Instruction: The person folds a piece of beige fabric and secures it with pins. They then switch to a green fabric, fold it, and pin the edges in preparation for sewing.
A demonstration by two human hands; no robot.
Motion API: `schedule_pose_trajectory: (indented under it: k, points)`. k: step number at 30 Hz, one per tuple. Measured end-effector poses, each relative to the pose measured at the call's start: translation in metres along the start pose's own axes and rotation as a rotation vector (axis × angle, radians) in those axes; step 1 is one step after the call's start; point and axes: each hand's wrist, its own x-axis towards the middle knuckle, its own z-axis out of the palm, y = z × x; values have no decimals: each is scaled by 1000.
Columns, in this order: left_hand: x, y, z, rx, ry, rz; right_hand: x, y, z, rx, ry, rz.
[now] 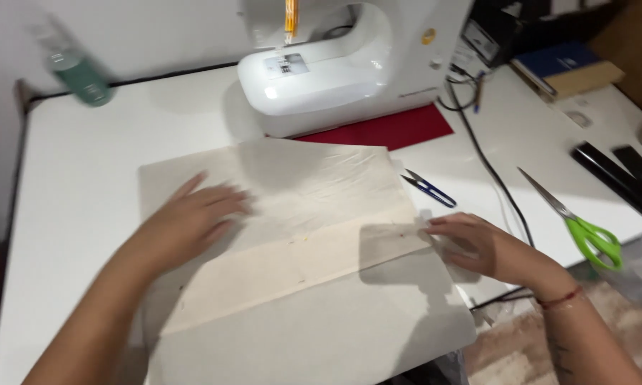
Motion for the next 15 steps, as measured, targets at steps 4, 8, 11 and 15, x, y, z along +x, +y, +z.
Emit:
schedule_pose_trajectory:
  k: [4,8,11,15]
  points:
    - [-140,-12,20,-70,26,-471,-1,23,8,57,-73,20]
    - [-186,34,19,-254,57,-645,3,13,6,-32,-206,24]
    - [-185,61,10,-378,37,-702,7,9,9,8,-250,38]
    - [-183,77,13,-403,135,-562,20,20,12,-2,-31,-330]
